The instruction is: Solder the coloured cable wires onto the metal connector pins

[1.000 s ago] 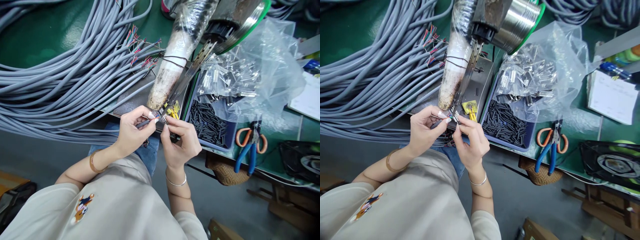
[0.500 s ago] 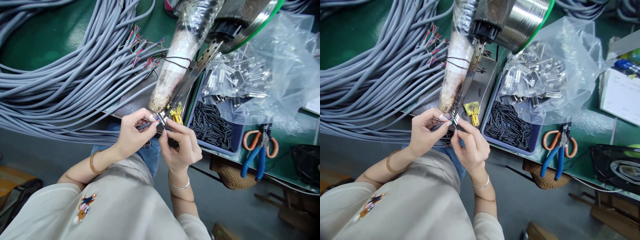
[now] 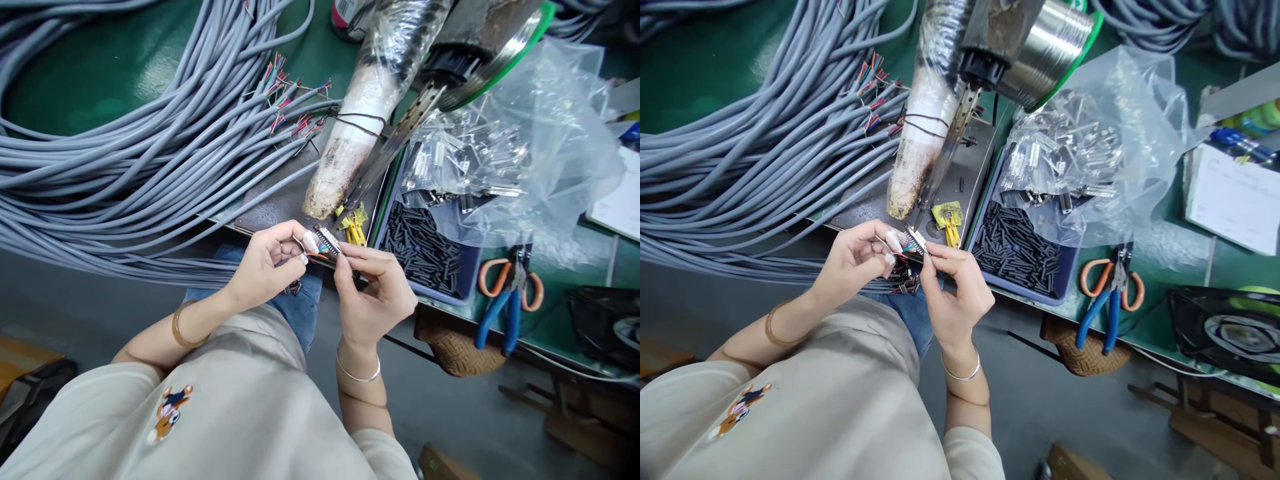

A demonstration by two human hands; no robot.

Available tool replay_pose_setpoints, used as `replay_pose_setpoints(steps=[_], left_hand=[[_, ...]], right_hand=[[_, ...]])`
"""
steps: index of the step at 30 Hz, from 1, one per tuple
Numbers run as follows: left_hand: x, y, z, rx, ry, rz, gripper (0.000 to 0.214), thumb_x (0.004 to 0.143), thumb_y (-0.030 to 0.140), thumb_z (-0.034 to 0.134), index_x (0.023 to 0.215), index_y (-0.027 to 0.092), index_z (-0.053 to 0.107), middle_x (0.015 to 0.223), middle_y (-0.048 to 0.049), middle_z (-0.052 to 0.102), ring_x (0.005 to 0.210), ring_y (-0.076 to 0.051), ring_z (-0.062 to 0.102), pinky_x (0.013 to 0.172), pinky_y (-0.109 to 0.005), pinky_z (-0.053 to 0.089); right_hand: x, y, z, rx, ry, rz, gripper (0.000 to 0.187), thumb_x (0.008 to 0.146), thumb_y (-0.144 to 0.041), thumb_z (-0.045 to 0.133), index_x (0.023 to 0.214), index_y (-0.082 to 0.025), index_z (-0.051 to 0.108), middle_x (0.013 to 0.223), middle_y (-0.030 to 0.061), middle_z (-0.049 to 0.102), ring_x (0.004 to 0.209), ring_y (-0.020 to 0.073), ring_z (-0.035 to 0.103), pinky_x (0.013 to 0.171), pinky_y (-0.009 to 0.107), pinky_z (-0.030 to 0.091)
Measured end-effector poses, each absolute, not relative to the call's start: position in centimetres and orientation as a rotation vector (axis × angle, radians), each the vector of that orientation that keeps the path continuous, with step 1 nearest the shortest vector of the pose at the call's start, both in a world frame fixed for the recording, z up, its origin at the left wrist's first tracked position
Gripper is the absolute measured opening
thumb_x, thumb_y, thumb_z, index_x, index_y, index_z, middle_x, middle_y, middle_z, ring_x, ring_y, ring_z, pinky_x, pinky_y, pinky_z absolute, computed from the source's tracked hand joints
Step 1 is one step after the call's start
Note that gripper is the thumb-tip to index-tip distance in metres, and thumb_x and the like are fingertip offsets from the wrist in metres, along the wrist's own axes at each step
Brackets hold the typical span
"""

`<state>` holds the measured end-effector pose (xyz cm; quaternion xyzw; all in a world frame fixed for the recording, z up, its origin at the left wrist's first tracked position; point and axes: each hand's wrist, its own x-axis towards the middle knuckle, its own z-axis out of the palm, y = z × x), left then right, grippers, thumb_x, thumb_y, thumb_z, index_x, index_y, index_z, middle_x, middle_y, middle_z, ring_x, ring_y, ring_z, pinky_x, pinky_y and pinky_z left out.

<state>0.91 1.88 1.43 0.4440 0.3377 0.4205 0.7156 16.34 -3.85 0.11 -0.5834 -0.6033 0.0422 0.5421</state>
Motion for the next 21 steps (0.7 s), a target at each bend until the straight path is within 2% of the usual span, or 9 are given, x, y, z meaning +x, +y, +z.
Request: replay_pose_setpoints(steps=[6, 11, 17, 21], left_hand=[[1.4, 1.7, 1.2, 0.967, 0.763, 0.995, 0.022, 0.071, 0.022, 0.086, 0.076, 0.015, 0.066, 0.078, -0.0014, 0.070, 0.056, -0.005, 0.055, 0.051, -0.017, 0.046], [2.1, 1.7, 1.3, 1.051, 0.905, 1.101, 0.015, 0.073, 0.019, 0.080, 0.073, 0.015, 0.065, 0.078, -0.0018, 0.070, 0.063, -0.007, 0.061, 0.057, -0.017, 0.052], [2.8, 1.8, 1.3, 1.262, 1.019, 1.211, 0.012, 0.077, 0.016, 0.072, 0.071, 0.017, 0.062, 0.066, 0.0026, 0.063, 0.056, -0.006, 0.055, 0.052, -0.017, 0.045], [2.8, 2.0, 1.3, 1.374, 1.051, 1.268, 0.012, 0.077, 0.014, 0.072, 0.071, 0.018, 0.062, 0.065, 0.0036, 0.060, 0.058, -0.007, 0.055, 0.054, -0.017, 0.045]], right_hand=[[16.2, -4.0, -0.3, -1.393, -1.493, 0.004, 0.018, 0.088, -0.007, 0.075, 0.094, -0.023, 0.068, 0.097, 0.0002, 0.080, 0.089, 0.0147, 0.077, 0.077, 0.028, 0.063], [16.3, -3.7, -0.4, -1.386, -1.574, -0.047, 0.016, 0.090, -0.010, 0.072, 0.094, -0.023, 0.064, 0.102, 0.0028, 0.080, 0.093, 0.0162, 0.078, 0.082, 0.031, 0.063], [16.4, -3.1, -0.2, -1.381, -1.605, -0.107, 0.017, 0.090, -0.011, 0.072, 0.093, -0.024, 0.063, 0.104, 0.0026, 0.081, 0.092, 0.0170, 0.077, 0.081, 0.032, 0.063], [16.5, -2.7, -0.1, -1.370, -1.600, -0.114, 0.016, 0.090, -0.012, 0.074, 0.094, -0.024, 0.064, 0.104, 0.0025, 0.081, 0.092, 0.0174, 0.078, 0.082, 0.033, 0.063]])
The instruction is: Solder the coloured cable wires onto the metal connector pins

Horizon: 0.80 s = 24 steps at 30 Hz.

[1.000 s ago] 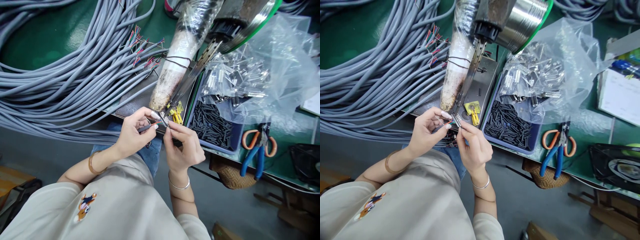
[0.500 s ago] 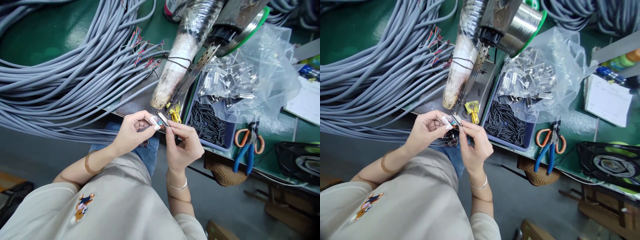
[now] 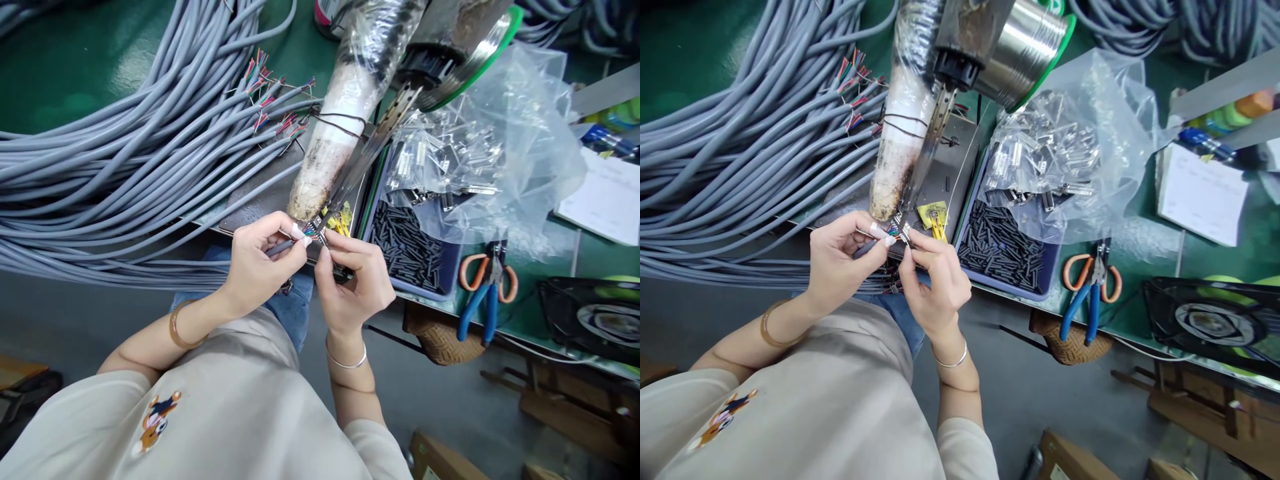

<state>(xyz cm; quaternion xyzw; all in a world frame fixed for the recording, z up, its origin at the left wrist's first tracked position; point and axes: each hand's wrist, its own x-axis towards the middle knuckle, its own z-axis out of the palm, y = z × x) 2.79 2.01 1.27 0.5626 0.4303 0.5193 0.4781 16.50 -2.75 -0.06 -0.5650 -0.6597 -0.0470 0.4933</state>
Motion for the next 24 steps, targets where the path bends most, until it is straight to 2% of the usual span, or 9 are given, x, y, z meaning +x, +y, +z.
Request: replay_pose_setpoints(steps=[10, 16, 24], left_hand=[[2.73, 2.09, 1.44, 1.401, 1.066, 1.296, 0.012, 0.079, 0.016, 0.073, 0.073, 0.018, 0.063, 0.066, 0.0027, 0.059, 0.061, -0.008, 0.057, 0.054, -0.017, 0.046], [2.19, 2.16, 1.29, 1.374, 1.061, 1.124, 0.011, 0.079, 0.017, 0.072, 0.073, 0.017, 0.062, 0.063, 0.0032, 0.061, 0.054, -0.007, 0.054, 0.050, -0.017, 0.044], [2.06, 1.86, 1.67, 1.224, 0.996, 1.120, 0.011, 0.078, 0.021, 0.077, 0.075, 0.016, 0.069, 0.073, -0.0019, 0.072, 0.057, -0.007, 0.059, 0.052, -0.018, 0.048]], right_hand=[[16.34, -2.57, 0.63, -1.370, -1.623, -0.136, 0.019, 0.086, -0.010, 0.078, 0.094, -0.023, 0.068, 0.106, 0.0029, 0.081, 0.092, 0.0158, 0.078, 0.082, 0.029, 0.065], [16.58, -2.97, 0.07, -1.332, -1.712, -0.182, 0.019, 0.087, -0.008, 0.076, 0.091, -0.022, 0.064, 0.106, 0.0047, 0.082, 0.090, 0.0145, 0.079, 0.079, 0.025, 0.066], [16.33, -2.78, 0.02, -1.360, -1.512, 0.015, 0.018, 0.087, -0.007, 0.075, 0.092, -0.023, 0.067, 0.096, -0.0001, 0.081, 0.089, 0.0148, 0.078, 0.077, 0.028, 0.065]])
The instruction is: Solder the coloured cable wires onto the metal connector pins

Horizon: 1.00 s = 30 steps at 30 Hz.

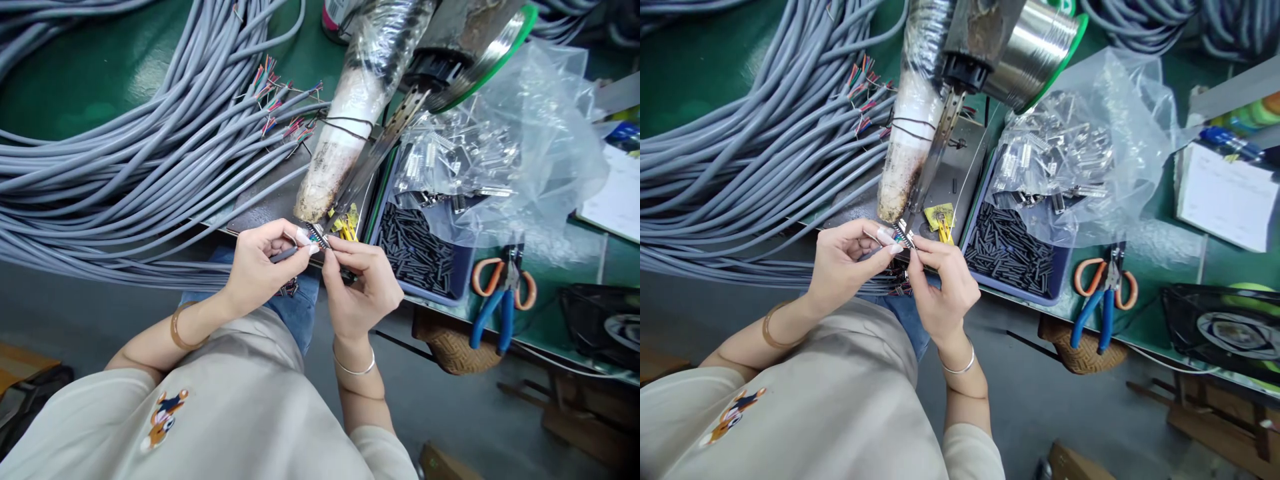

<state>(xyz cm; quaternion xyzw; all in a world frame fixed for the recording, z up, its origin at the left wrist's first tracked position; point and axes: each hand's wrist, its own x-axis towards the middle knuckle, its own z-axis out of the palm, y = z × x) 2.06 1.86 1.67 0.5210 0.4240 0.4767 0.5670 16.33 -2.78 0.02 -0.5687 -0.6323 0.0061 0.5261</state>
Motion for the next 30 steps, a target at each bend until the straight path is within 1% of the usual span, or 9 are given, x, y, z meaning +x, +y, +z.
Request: replay_pose_setpoints(steps=[3, 6, 9, 12, 16, 21, 26, 30], left_hand=[[2.1, 2.0, 1.8, 1.215, 1.021, 1.144, 0.013, 0.076, 0.021, 0.079, 0.072, 0.016, 0.068, 0.068, -0.0001, 0.068, 0.054, -0.007, 0.055, 0.048, -0.017, 0.043], [1.9, 2.3, 1.8, 1.158, 0.969, 1.082, 0.018, 0.075, 0.024, 0.083, 0.073, 0.016, 0.067, 0.063, 0.0013, 0.064, 0.051, -0.006, 0.051, 0.046, -0.017, 0.040], [2.0, 2.4, 1.5, 1.100, 0.932, 1.069, 0.021, 0.076, 0.026, 0.083, 0.074, 0.016, 0.065, 0.066, 0.0011, 0.065, 0.051, -0.005, 0.052, 0.047, -0.016, 0.042], [2.2, 2.2, 1.1, 1.183, 0.997, 1.150, 0.017, 0.079, 0.022, 0.078, 0.073, 0.017, 0.063, 0.067, 0.0015, 0.065, 0.053, -0.005, 0.054, 0.050, -0.016, 0.045], [2.4, 1.8, 0.8, 1.374, 1.092, 1.214, 0.014, 0.081, 0.020, 0.075, 0.074, 0.018, 0.063, 0.063, 0.0032, 0.061, 0.054, -0.006, 0.054, 0.049, -0.016, 0.043], [2.3, 1.9, 0.6, 1.488, 1.087, 1.247, 0.010, 0.083, 0.020, 0.074, 0.077, 0.018, 0.066, 0.064, 0.0031, 0.061, 0.056, -0.007, 0.056, 0.051, -0.017, 0.043], [2.4, 2.0, 0.6, 1.539, 1.072, 1.318, 0.010, 0.084, 0.017, 0.075, 0.078, 0.018, 0.067, 0.064, 0.0046, 0.060, 0.051, -0.005, 0.050, 0.048, -0.016, 0.039], [2.4, 2.1, 0.9, 1.532, 1.029, 1.353, 0.009, 0.083, 0.015, 0.075, 0.080, 0.018, 0.067, 0.066, 0.0039, 0.061, 0.055, -0.006, 0.053, 0.052, -0.017, 0.043]], right_hand=[[16.3, -2.8, 0.1, -1.343, -1.522, 0.002, 0.018, 0.086, -0.007, 0.076, 0.092, -0.022, 0.068, 0.098, 0.0007, 0.081, 0.089, 0.0148, 0.078, 0.081, 0.030, 0.064], [16.3, -2.7, 0.0, -1.342, -1.501, 0.070, 0.018, 0.087, -0.006, 0.075, 0.091, -0.023, 0.067, 0.098, -0.0002, 0.081, 0.090, 0.0143, 0.077, 0.077, 0.028, 0.064], [16.3, -2.6, -0.2, -1.344, -1.508, 0.081, 0.019, 0.088, -0.006, 0.074, 0.092, -0.023, 0.067, 0.096, -0.0009, 0.080, 0.090, 0.0143, 0.077, 0.077, 0.028, 0.064], [16.2, -2.5, -0.4, -1.342, -1.540, 0.001, 0.017, 0.087, -0.008, 0.075, 0.092, -0.023, 0.067, 0.097, 0.0002, 0.081, 0.089, 0.0154, 0.077, 0.080, 0.030, 0.064], [16.2, -2.4, -0.4, -1.341, -1.566, -0.052, 0.016, 0.087, -0.010, 0.076, 0.092, -0.023, 0.067, 0.100, 0.0017, 0.081, 0.089, 0.0164, 0.077, 0.080, 0.032, 0.063], [16.4, -2.1, -0.4, -1.336, -1.566, -0.048, 0.016, 0.088, -0.011, 0.077, 0.093, -0.023, 0.067, 0.100, 0.0022, 0.081, 0.089, 0.0171, 0.077, 0.079, 0.033, 0.063], [16.3, -1.8, -0.2, -1.338, -1.558, -0.062, 0.018, 0.087, -0.010, 0.078, 0.095, -0.023, 0.069, 0.101, 0.0016, 0.081, 0.090, 0.0166, 0.077, 0.080, 0.032, 0.064], [16.2, -1.9, 0.2, -1.345, -1.562, -0.075, 0.021, 0.085, -0.009, 0.080, 0.097, -0.023, 0.071, 0.101, 0.0012, 0.081, 0.091, 0.0162, 0.077, 0.081, 0.031, 0.064]])
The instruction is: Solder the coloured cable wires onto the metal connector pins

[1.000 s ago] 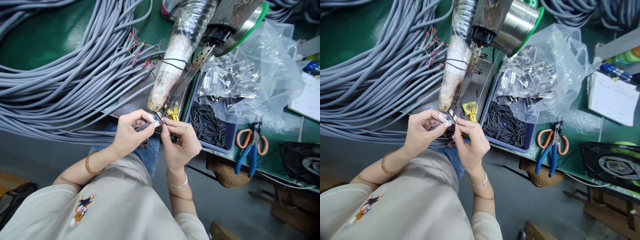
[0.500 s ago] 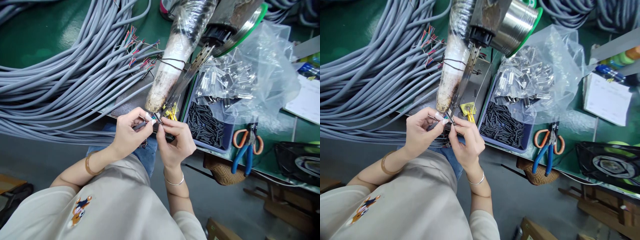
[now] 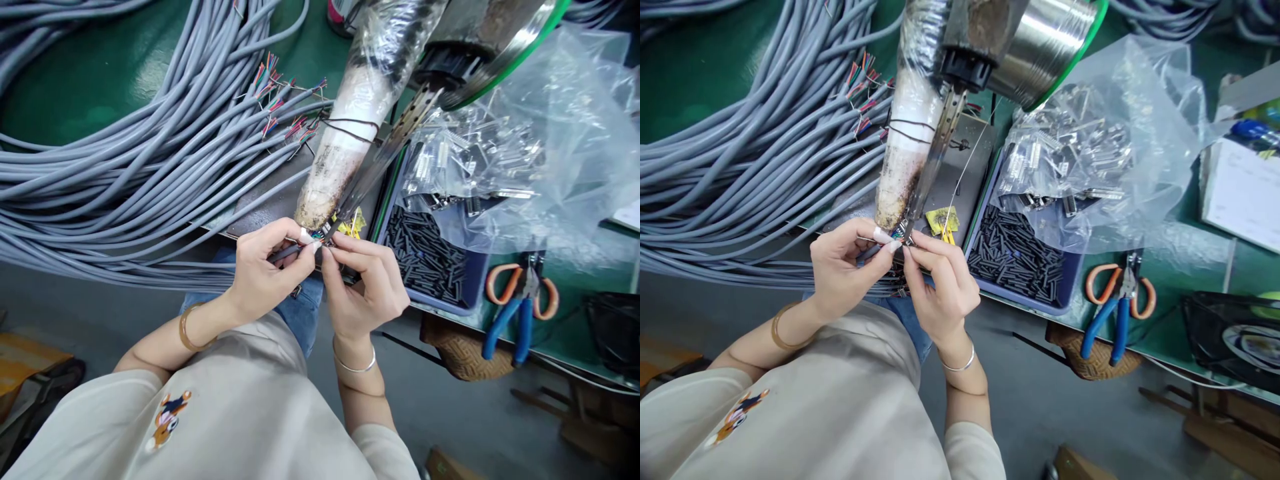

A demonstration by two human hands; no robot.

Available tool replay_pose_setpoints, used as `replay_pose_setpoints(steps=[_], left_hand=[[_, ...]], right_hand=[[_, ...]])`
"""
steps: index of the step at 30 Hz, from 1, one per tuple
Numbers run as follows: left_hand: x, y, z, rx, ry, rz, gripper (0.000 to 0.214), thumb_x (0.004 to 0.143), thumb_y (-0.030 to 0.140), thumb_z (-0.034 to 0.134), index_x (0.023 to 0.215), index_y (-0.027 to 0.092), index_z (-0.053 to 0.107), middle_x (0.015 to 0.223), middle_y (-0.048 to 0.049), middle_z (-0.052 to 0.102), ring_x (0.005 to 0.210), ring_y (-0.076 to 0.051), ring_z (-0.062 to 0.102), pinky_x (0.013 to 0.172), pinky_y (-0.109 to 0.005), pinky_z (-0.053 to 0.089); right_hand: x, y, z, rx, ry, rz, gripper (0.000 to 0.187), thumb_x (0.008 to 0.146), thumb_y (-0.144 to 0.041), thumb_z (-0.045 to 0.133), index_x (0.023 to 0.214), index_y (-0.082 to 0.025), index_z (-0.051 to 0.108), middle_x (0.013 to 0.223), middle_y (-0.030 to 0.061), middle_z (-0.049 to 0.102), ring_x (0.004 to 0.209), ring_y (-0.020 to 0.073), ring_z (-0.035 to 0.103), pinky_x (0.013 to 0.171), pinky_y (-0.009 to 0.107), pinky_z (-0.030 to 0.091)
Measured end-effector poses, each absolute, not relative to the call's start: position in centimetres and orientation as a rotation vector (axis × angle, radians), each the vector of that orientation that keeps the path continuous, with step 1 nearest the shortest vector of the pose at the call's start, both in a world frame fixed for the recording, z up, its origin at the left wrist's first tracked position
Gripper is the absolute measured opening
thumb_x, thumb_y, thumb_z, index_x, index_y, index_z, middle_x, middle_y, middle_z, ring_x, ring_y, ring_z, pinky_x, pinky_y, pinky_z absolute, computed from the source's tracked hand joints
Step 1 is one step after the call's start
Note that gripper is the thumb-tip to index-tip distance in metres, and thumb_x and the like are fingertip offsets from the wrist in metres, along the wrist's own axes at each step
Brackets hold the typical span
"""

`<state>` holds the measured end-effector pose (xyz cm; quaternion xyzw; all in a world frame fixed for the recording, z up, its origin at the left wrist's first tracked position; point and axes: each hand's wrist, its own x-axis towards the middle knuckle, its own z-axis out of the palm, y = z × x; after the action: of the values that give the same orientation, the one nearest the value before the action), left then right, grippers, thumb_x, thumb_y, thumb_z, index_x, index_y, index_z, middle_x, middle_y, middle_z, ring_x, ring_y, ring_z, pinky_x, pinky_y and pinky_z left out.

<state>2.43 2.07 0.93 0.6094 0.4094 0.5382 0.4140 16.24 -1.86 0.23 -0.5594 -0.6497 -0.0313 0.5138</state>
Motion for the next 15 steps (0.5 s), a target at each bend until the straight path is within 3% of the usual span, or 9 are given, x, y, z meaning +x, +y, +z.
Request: replay_pose_setpoints(steps=[6, 15], left_hand=[[2.16, 2.16, 1.56, 1.483, 1.077, 1.178, 0.011, 0.081, 0.015, 0.073, 0.074, 0.018, 0.065, 0.060, 0.0030, 0.060, 0.054, -0.008, 0.055, 0.050, -0.018, 0.043], [2.38, 2.18, 1.39, 1.563, 1.075, 1.219, 0.012, 0.082, 0.015, 0.072, 0.075, 0.018, 0.062, 0.056, 0.0064, 0.056, 0.044, -0.004, 0.042, 0.043, -0.016, 0.033]], right_hand=[[16.39, -2.46, -0.14, -1.338, -1.630, -0.105, 0.018, 0.087, -0.011, 0.078, 0.094, -0.023, 0.067, 0.105, 0.0036, 0.082, 0.091, 0.0166, 0.079, 0.079, 0.029, 0.065], [16.61, -2.21, -0.32, -1.346, -1.601, -0.067, 0.017, 0.088, -0.012, 0.075, 0.096, -0.024, 0.065, 0.101, 0.0017, 0.081, 0.089, 0.0166, 0.078, 0.079, 0.031, 0.063]])
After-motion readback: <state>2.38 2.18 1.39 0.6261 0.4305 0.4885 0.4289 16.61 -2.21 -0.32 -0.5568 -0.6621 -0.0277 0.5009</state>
